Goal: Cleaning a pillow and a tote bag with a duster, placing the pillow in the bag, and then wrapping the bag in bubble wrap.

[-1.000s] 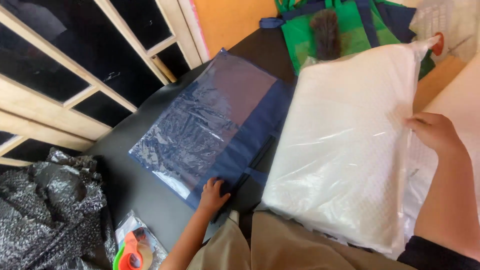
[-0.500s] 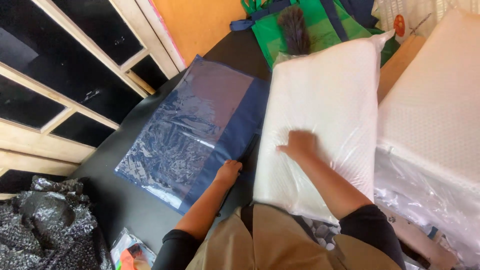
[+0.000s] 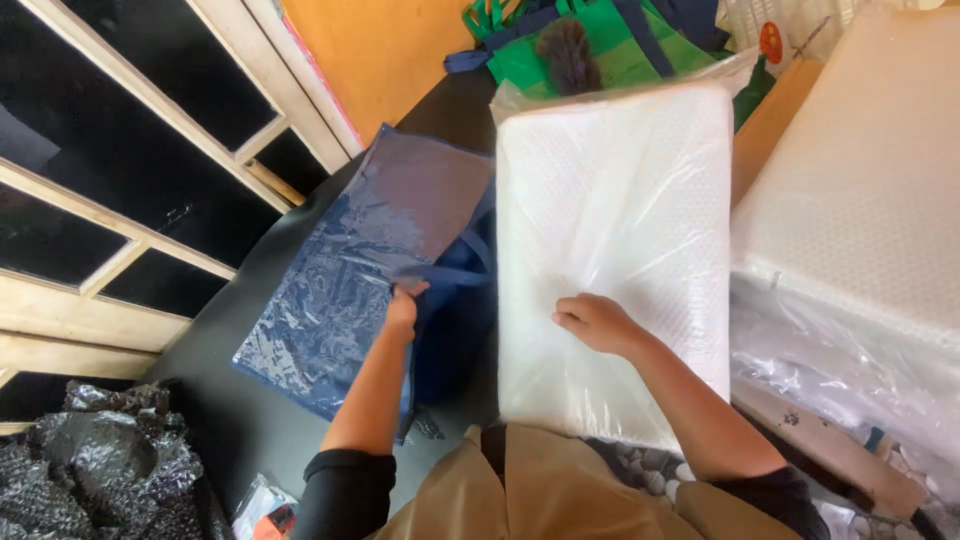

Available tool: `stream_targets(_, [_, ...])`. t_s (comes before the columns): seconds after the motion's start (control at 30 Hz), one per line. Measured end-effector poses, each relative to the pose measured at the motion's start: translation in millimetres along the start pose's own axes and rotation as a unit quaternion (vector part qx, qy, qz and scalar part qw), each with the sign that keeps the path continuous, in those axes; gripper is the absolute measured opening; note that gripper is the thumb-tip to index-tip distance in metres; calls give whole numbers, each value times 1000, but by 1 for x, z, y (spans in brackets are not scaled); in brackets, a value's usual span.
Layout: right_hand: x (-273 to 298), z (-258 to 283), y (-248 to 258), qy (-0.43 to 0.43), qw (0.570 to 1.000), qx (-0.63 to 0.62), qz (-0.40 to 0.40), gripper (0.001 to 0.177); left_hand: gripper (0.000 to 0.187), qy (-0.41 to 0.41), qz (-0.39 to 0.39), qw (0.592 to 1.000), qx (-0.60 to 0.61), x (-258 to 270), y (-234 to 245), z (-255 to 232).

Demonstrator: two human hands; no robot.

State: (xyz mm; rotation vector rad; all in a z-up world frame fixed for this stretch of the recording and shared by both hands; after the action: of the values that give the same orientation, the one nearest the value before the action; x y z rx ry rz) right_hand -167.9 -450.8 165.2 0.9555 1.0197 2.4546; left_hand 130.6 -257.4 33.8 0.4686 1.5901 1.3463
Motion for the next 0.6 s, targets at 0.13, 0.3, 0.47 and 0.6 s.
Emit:
stream_targets(0.13, [37, -8, -56, 13, 998, -6, 62, 28, 87, 540, 72, 529, 651, 7, 45, 40])
stream_targets(0.3, [47, -19, -116, 5, 997, -2, 82, 28, 87, 478, 12, 411, 776, -3, 57, 42])
stream_targets(0.47, [29, -5, -148, 35, 993, 40, 109, 31, 58, 464, -94, 579, 664, -55, 247, -17])
stream_targets(0.6, [-3, 5, -171, 38, 991, 67, 110, 31, 64, 372, -63, 681, 627, -44, 202, -4])
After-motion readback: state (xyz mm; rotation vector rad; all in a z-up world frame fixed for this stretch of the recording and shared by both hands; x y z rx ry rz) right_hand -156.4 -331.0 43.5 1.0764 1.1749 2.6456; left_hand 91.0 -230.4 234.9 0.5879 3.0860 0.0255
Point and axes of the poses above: each hand's wrist, its own x-axis away from the middle knuckle, its own y-axis out of the back of the hand, z = x × y, the point moved 7 cm from there along -x, towards the middle knuckle, and after that the axes turned 15 degrees about -y, right-handed, at the moved point
